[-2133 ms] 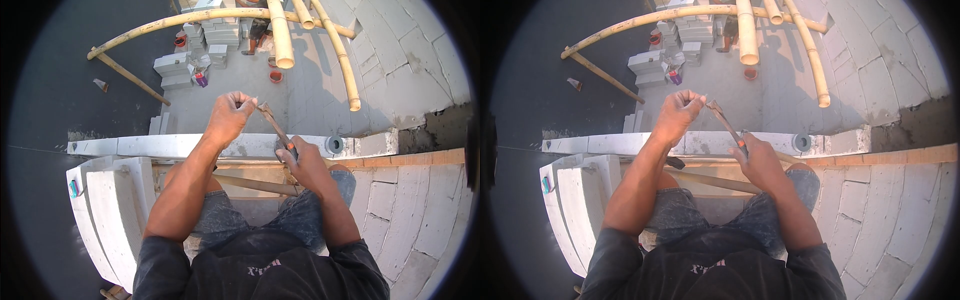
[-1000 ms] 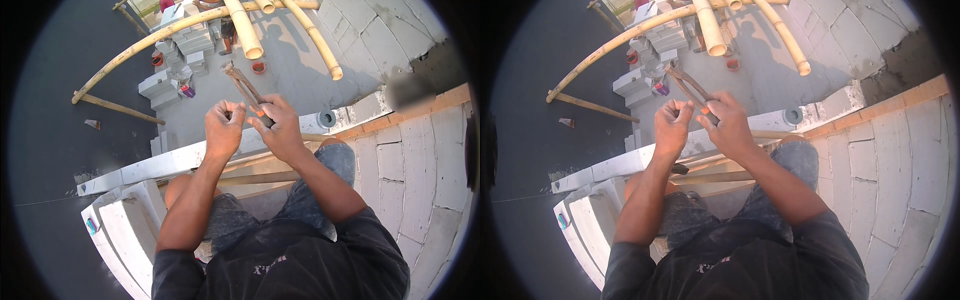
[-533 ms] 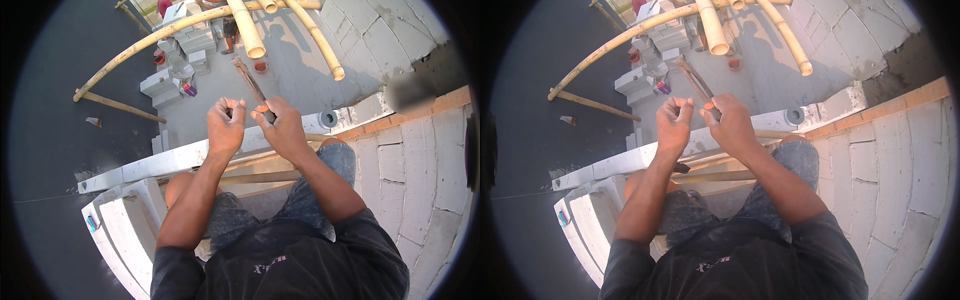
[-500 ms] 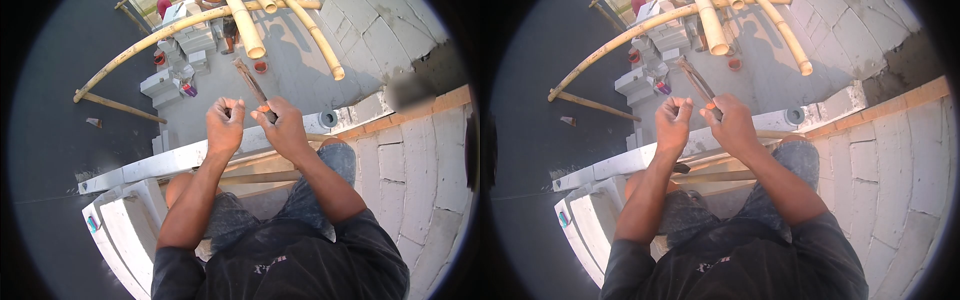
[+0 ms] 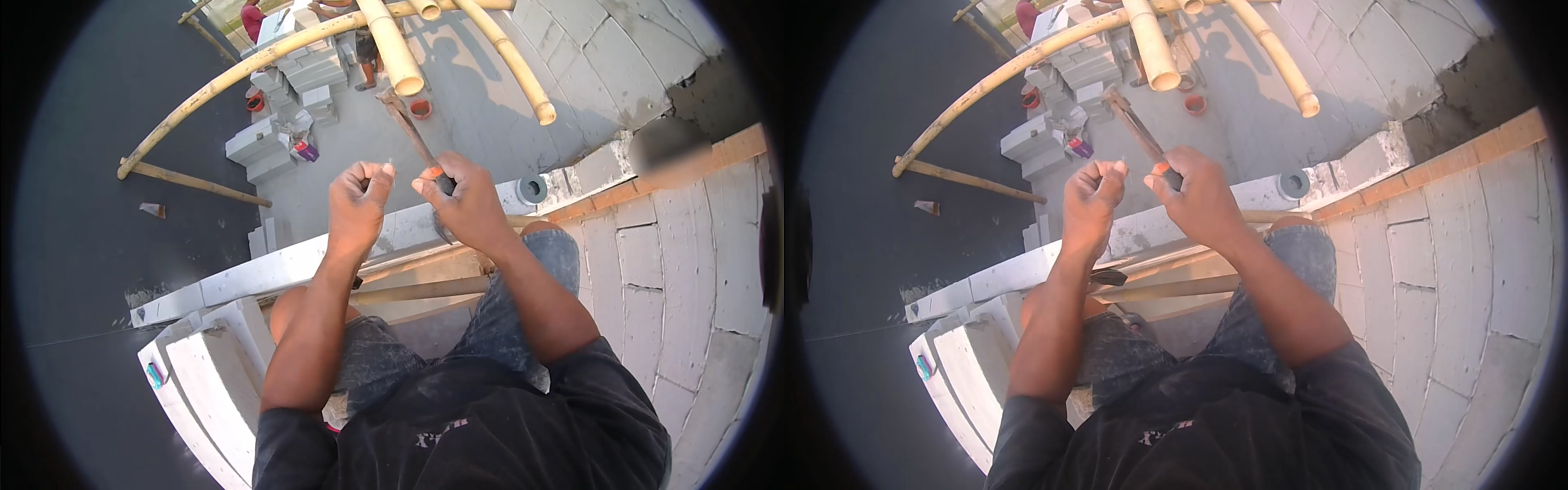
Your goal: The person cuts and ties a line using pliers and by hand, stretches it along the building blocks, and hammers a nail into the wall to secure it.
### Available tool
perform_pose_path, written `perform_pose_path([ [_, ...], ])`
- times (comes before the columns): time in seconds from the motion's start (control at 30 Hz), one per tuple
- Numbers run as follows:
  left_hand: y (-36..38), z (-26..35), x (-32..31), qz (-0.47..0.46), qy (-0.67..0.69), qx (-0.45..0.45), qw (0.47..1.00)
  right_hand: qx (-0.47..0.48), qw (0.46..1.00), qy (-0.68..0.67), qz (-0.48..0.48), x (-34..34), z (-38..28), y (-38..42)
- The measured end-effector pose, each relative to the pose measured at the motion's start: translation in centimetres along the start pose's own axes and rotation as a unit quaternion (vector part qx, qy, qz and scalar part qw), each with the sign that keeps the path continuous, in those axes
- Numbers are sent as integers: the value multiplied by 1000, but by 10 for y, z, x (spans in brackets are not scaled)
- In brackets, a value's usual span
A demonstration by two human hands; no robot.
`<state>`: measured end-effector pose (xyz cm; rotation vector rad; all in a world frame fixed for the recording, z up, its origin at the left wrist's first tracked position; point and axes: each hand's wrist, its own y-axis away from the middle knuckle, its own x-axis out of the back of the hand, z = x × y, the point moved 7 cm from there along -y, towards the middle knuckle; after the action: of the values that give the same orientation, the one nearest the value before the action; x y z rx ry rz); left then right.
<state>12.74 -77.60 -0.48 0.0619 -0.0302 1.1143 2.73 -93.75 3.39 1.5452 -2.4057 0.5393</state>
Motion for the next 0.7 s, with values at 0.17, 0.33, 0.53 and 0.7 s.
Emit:
perform_pose_path([
  [0.17, -5, 5, 8, -62, -136, 32, 988, 20, 999, 5, -43, 18, 13, -4],
  [0.33, -3, 9, -29, -158, 104, 37, 981, 3, 994, 12, -107, 36, 14, -10],
  [0.53, 1, -6, -45, -228, 56, 105, 967, -13, 991, 20, -130, 55, 18, -9],
  [0.7, 1, 4, -52, -190, 30, 77, 978, 23, 988, 30, -150, 63, 25, -8],
])
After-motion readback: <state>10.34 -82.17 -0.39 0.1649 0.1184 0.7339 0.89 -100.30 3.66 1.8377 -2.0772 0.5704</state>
